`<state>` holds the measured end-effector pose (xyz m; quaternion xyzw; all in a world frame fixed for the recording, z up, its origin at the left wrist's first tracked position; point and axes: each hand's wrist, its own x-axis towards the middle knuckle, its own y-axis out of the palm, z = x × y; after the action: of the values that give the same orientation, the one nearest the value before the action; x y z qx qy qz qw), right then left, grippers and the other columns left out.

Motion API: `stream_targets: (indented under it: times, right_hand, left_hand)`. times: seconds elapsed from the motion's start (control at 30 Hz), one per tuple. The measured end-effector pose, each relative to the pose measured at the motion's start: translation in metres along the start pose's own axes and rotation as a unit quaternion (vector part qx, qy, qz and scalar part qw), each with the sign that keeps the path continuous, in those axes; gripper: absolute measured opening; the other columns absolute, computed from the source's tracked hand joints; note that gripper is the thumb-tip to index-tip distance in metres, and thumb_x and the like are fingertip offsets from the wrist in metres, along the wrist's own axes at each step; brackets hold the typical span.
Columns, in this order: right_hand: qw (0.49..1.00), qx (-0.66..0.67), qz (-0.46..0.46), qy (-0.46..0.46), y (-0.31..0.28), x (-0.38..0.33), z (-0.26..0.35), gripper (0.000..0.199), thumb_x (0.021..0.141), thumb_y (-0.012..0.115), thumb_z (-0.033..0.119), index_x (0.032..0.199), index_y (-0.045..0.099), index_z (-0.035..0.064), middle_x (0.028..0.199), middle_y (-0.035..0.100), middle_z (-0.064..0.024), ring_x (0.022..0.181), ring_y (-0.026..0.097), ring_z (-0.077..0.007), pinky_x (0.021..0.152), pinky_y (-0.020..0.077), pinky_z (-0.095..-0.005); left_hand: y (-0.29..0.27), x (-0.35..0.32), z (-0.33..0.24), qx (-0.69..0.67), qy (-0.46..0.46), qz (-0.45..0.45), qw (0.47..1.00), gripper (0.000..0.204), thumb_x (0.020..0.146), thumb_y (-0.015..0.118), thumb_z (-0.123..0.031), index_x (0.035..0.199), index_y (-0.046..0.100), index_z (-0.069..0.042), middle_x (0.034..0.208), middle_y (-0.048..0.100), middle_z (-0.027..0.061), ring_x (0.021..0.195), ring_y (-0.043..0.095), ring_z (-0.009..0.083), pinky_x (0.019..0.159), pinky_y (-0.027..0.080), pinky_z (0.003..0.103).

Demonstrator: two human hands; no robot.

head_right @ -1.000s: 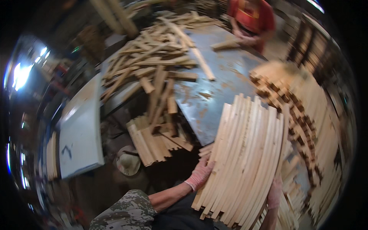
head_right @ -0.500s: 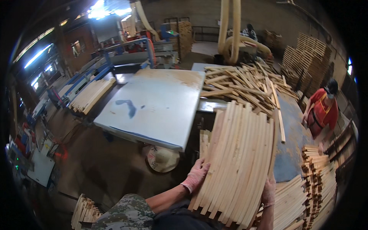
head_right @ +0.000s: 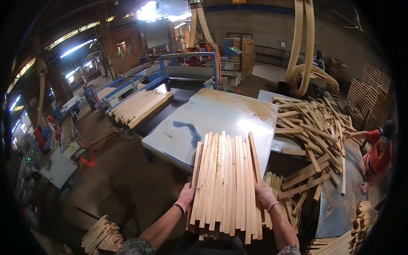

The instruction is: The person repeatedly picks up bundles of light-colored wooden slats from a metal table and places them onto a moving conveyor belt. The person wears pink gloves and aligns the wood pieces before feeding them into the machinery. The task involves continuous handling and stacking of the wood components in a factory setting.

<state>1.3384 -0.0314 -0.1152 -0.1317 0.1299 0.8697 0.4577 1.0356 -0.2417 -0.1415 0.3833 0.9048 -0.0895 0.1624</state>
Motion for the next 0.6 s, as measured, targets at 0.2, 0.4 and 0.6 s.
stream_targets:
  times: [0.2,0.4,0.6]
  right_hand:
    - [1.0,-0.01,0.005,-0.019,0.057,0.087,0.01,0.06,0.113,0.057,0.036,0.161,0.046,0.0022,0.137,0.068,-0.0162,0.117,0.067,-0.0245,0.101,0.0555,-0.0383]
    - [0.997,-0.027,-0.026,-0.064,0.088,0.195,0.021,0.058,0.113,0.055,0.034,0.161,0.045,0.0023,0.142,0.067,-0.0171,0.124,0.066,-0.0266,0.105,0.0542,-0.0404]
    - [0.997,0.041,-0.05,-0.045,0.14,0.282,0.054,0.06,0.114,0.054,0.036,0.163,0.042,0.0031,0.146,0.064,-0.0183,0.126,0.065,-0.0274,0.108,0.0523,-0.0403]
  left_hand:
    - [-0.055,0.113,-0.016,0.116,0.055,-0.022,0.991,0.067,0.112,0.057,-0.051,0.157,0.051,-0.002,0.14,0.067,0.0195,0.126,0.065,0.0273,0.105,0.056,0.043]
    - [-0.062,0.21,-0.096,0.111,0.006,0.015,0.994,0.066,0.111,0.059,-0.046,0.157,0.049,0.0,0.146,0.065,0.023,0.131,0.064,0.032,0.11,0.051,0.042]
    - [-0.091,0.355,-0.117,0.177,0.032,0.049,0.982,0.072,0.112,0.052,-0.051,0.163,0.044,-0.001,0.156,0.058,0.0254,0.14,0.059,0.0375,0.116,0.048,0.044]
